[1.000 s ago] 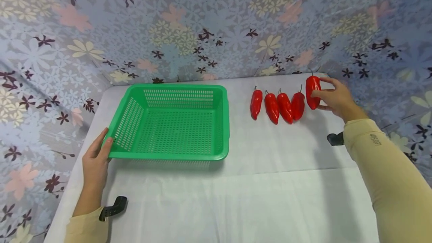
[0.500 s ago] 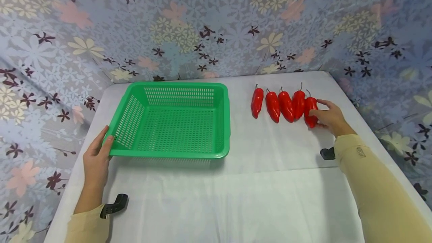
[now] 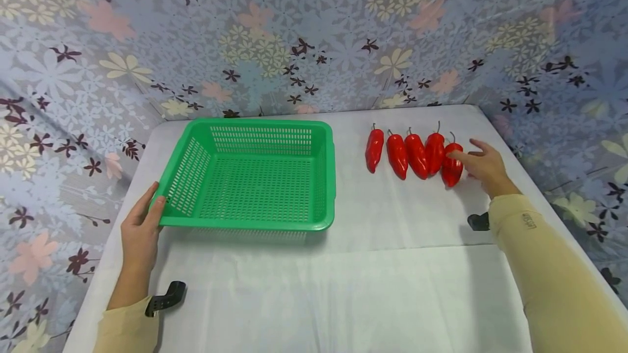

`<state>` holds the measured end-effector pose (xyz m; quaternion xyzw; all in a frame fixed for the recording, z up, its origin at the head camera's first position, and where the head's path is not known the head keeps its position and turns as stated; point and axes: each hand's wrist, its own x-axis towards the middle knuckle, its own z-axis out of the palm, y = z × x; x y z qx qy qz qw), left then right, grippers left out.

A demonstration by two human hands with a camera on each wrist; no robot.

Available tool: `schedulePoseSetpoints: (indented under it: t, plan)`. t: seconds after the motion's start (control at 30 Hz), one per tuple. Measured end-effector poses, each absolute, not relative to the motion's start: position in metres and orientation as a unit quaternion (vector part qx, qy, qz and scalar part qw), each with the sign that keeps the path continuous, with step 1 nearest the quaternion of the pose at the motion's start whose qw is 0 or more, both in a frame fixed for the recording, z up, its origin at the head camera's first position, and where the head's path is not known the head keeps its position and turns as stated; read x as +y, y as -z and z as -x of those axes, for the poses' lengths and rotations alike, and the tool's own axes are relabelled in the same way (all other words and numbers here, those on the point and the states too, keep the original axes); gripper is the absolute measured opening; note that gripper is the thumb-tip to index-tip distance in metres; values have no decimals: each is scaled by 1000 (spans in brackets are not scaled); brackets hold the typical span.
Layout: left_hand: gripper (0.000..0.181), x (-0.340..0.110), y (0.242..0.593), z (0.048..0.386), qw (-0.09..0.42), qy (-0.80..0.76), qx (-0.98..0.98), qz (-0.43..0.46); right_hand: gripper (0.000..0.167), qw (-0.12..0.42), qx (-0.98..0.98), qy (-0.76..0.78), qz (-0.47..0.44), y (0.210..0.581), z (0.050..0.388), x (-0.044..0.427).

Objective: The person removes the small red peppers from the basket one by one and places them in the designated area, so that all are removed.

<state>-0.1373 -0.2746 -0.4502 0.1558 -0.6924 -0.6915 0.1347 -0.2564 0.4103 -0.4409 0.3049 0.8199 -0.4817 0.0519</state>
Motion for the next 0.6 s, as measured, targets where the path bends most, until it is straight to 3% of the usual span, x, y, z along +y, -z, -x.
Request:
schedulePoseSetpoints:
  t: [0.13,0.27,0.6]
  plan:
    - [48,-274,450,137,133,695,-690,-155,106,-29,823,474,-312,411,263,415]
    - [48,-273,449,136,133,694,-690,-156,102,-66,814,492,-302,381,267,423]
    - [50,-275,447,141,124,664,-720,-160,101,-64,803,510,-302,370,267,425]
